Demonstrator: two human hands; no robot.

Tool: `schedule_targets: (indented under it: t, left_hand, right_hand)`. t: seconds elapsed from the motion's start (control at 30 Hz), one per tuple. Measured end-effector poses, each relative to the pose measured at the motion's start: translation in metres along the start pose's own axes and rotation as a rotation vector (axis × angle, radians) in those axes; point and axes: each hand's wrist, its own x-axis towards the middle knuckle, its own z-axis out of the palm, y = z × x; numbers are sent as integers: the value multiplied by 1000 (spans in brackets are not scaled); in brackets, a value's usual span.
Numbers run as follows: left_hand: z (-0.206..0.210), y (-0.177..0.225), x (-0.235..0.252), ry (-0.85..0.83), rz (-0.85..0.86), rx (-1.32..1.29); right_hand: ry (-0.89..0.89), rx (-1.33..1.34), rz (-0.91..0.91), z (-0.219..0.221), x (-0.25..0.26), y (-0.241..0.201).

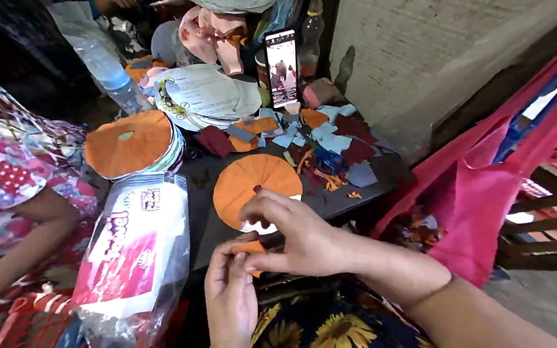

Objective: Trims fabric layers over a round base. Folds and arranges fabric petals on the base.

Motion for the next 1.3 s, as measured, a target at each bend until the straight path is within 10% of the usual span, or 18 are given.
schedule_targets:
  t: [0.27, 0.7, 1.0, 1.3]
  left_hand:
    - [7, -16, -12, -27, 17, 32]
    - [8, -21, -18, 44, -32, 111]
    - [14, -16, -16, 180, -239, -176]
    - [-2, -17, -17, 165, -310, -299]
  right_hand:
    - [64, 367, 145, 9, -40, 10]
    - [180, 276, 96, 12, -53, 18]
    - [263, -245, -138, 19, -59, 24]
    - [320, 27, 13, 6, -63, 21]
